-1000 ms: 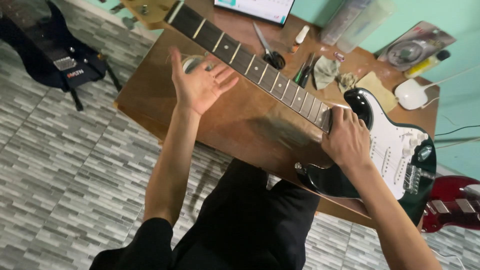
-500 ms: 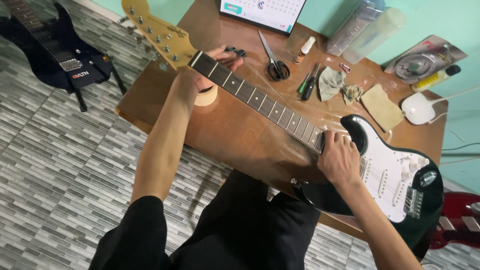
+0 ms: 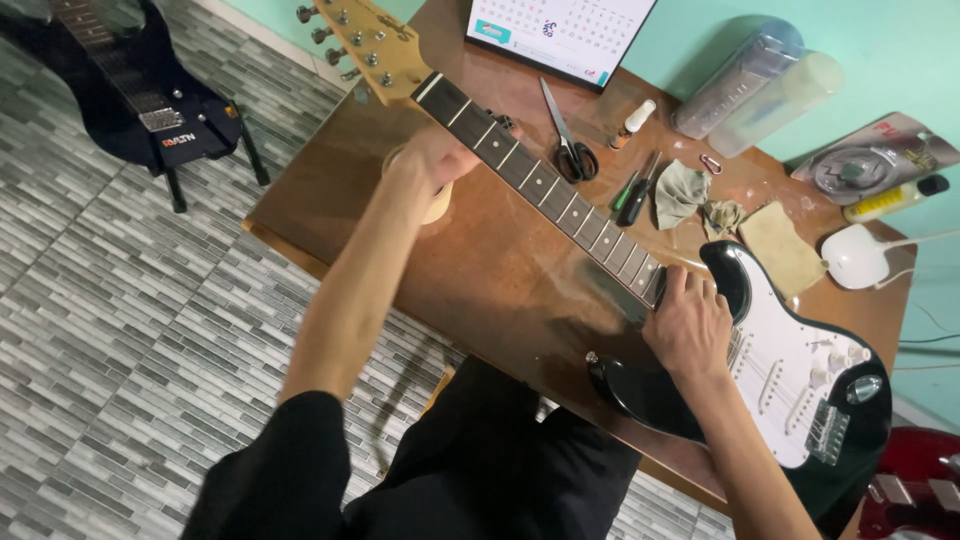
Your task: Threading a new string through the bridge of an electric guitar and coiling the excess string.
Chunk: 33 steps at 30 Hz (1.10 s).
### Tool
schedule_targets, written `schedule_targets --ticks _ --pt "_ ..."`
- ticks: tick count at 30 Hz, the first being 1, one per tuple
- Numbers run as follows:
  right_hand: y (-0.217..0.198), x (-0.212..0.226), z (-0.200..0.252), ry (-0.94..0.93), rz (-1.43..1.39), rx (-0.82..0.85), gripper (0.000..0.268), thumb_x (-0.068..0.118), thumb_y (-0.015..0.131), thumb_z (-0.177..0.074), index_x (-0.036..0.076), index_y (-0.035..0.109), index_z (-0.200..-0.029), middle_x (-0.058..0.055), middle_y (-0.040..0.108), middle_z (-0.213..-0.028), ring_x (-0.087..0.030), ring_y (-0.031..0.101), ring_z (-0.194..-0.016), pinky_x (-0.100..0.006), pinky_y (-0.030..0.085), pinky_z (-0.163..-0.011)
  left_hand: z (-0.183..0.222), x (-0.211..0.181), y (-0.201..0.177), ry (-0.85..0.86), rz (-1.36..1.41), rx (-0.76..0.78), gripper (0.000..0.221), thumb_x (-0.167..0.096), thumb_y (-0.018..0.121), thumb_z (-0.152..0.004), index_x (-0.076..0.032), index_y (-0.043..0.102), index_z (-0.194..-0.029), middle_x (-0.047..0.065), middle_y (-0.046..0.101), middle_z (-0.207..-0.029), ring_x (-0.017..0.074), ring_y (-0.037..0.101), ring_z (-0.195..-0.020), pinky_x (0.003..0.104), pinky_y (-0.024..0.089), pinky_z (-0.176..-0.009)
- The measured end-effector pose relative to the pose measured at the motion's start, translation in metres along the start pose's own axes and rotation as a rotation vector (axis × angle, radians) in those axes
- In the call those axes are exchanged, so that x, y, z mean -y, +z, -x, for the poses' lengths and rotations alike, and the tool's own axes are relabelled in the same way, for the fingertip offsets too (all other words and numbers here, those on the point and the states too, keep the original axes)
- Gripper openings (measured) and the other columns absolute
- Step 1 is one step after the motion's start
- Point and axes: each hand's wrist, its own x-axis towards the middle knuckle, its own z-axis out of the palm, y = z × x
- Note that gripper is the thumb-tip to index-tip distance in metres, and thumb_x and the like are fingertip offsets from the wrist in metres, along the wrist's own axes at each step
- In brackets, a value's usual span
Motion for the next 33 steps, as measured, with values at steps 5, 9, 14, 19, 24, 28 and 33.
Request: schedule_targets --ticks 5,9,14,19,24,28,33 --pt "-0.003 0.001 -0.001 -0.014 -0.004 0.004 0.058 0.027 0.071 -0.076 0.011 0.050 -0.127 -0.013 0.062 -0.104 -0.034 0.065 -0.100 -0.040 0.048 -0.083 0.070 -0.027 -0.002 -0.070 -0.942 -0.074 0.041 -0.008 0.050 -0.098 0.012 0.042 -0.133 0.045 0.058 -0.117 0.0566 0.067 -0.099 0.061 0.063 -0.078" --pt "-0.002 0.009 -0.009 -0.004 0.019 0.014 0.066 0.028 0.076 -0.072 0.012 0.050 -0.131 -0.012 0.064 -0.103 -0.034 0.067 -0.099 -0.041 0.048 -0.082 0.143 -0.051 0.033 0.135 -1.663 -0.093 0.033 -0.014 0.053 -0.100 0.014 0.071 -0.102 0.036 0.070 -0.081 0.0394 0.073 -0.056 0.042 0.065 -0.047" --pt "-0.031 0.028 -0.002 -0.012 -0.042 0.028 0.069 0.012 0.056 -0.082 0.000 0.040 -0.148 -0.028 0.062 -0.128 -0.044 0.066 -0.108 -0.048 0.054 -0.088 0.207 -0.068 0.094 0.246 -2.374 -0.223 0.019 -0.011 0.077 -0.084 0.001 0.064 -0.091 0.015 0.070 -0.076 0.0291 0.066 -0.067 0.040 0.053 -0.058" --pt "-0.015 0.029 0.005 -0.023 -0.016 -0.069 0.049 0.010 0.054 -0.078 0.002 0.054 -0.127 -0.023 0.068 -0.112 -0.042 0.069 -0.098 -0.046 0.054 -0.081 0.140 -0.036 0.135 1.243 -2.022 0.514 0.022 -0.009 0.081 -0.093 -0.001 0.074 -0.112 0.021 0.067 -0.104 0.0383 0.065 -0.092 0.045 0.046 -0.066" --pt "-0.007 0.033 0.009 -0.071 0.081 -0.239 0.046 0.018 0.059 -0.082 0.005 0.058 -0.126 -0.018 0.070 -0.108 -0.036 0.070 -0.094 -0.042 0.055 -0.079 0.028 0.069 0.174 -0.182 -2.406 0.837 0.074 -0.079 0.052 -0.084 -0.014 0.076 -0.109 0.000 0.061 -0.081 0.0147 0.046 -0.053 0.032 0.032 -0.047" --pt "-0.017 0.036 0.010 -0.049 -0.003 -0.209 0.054 0.016 0.058 -0.080 0.002 0.053 -0.132 -0.025 0.065 -0.127 -0.041 0.066 -0.110 -0.047 0.053 -0.093 -0.023 0.119 0.134 -1.017 -1.798 1.133 0.132 -0.083 0.055 -0.061 -0.009 0.014 -0.163 0.015 0.015 -0.172 0.0254 0.014 -0.159 0.043 0.009 -0.127" --pt "0.000 0.034 0.011 -0.089 -0.056 -0.207 0.034 0.011 0.050 -0.087 0.004 0.056 -0.120 -0.019 0.066 -0.101 -0.041 0.065 -0.086 -0.048 0.051 -0.080 -0.041 0.085 0.140 -0.733 -2.129 0.855 0.031 -0.038 0.082 -0.083 -0.013 0.081 -0.101 -0.003 0.046 -0.065 0.0058 0.036 -0.053 0.019 0.030 -0.044"
